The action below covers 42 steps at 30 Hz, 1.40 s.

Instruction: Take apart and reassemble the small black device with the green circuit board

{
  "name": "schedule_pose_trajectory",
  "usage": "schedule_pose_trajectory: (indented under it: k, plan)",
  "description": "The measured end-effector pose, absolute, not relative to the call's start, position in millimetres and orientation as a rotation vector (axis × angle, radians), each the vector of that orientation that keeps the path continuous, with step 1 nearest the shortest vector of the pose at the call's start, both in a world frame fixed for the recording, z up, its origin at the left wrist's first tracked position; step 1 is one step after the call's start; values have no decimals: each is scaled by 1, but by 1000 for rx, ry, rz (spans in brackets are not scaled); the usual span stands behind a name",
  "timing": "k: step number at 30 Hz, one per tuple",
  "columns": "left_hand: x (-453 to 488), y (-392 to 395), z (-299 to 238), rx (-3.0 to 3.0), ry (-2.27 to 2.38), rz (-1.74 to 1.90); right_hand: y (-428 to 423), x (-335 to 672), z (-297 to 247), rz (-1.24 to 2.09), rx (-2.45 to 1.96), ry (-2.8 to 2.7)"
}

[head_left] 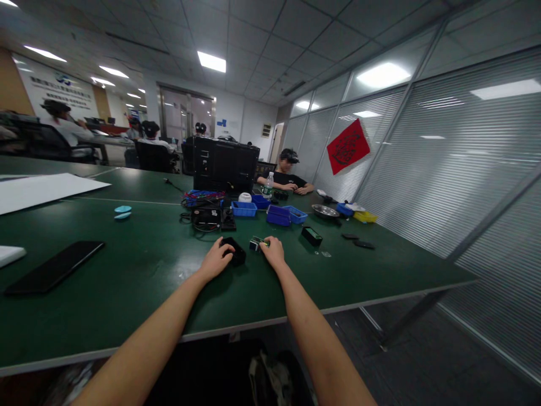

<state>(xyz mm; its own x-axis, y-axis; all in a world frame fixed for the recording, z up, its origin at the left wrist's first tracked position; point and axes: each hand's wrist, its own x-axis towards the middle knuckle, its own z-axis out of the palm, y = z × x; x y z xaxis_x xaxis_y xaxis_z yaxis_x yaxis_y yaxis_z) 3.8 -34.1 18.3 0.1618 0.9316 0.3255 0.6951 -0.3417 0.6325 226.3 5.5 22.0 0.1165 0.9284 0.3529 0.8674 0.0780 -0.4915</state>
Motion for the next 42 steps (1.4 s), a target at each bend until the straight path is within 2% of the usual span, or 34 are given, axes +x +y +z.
schedule_pose_trajectory:
  k: [9,14,19,27,32,34,39,42]
  plan:
    - [3,-36,17,2133,1590,1051,-6,219,25,140,-1627,-1868]
    - [2,-35,14,2175,1598,1073,-2,226,23,328,-1583,-1860]
    - [2,-32,13,2145,1666,1033,0,240,25,411,-1570,-1878]
    - [2,-30,9,2202,1481,904,-8,243,33,514,-1571,-1935]
    - [3,-36,19,2217,1421,807,-8,237,36,497,-1549,-1726]
    - [4,-38,21,2207,1432,752,-8,234,39,603,-1429,-1558]
    - [5,-36,19,2151,1490,786,-18,224,48,1151,-922,-1291]
    - [5,-34,17,2124,1533,842,-23,217,49,1242,-801,-1333]
